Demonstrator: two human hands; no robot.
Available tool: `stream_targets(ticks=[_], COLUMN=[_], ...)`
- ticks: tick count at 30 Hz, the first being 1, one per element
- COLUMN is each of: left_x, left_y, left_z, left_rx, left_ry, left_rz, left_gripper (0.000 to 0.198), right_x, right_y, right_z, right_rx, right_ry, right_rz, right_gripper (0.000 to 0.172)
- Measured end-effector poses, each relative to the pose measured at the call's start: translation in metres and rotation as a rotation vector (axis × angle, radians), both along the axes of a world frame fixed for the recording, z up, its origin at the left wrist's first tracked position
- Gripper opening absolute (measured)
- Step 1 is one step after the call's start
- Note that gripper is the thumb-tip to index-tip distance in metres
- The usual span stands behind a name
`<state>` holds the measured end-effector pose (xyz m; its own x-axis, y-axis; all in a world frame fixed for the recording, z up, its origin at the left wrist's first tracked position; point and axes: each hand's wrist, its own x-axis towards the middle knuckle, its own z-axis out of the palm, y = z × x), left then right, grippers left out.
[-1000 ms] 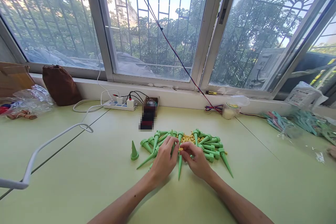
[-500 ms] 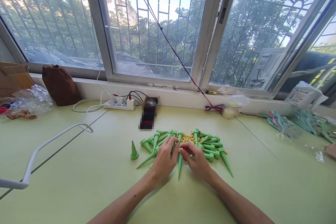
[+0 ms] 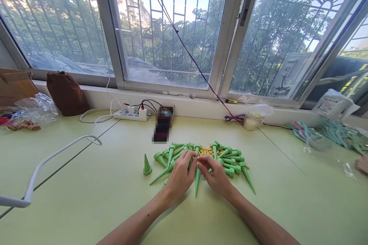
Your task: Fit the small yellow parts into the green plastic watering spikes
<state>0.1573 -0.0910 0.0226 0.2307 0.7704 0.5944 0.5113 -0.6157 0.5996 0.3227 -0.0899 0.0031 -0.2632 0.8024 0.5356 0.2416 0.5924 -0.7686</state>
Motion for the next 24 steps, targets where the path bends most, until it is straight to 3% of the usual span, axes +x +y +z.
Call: stream_targets(ticks=[24], left_x=[-0.0003], left_y=[-0.0025], left_z=[0.0017], left_rx=[-0.045], left_ry=[0.005], left_rz=[-0.024], left_gripper=[0.013], right_x=[0.0004], right_y=[-0.0007], right_z=[0.0006], right_rx=[0.006], right_ry=[-0.007], right_rz=[0.016], right_gripper=[0.022])
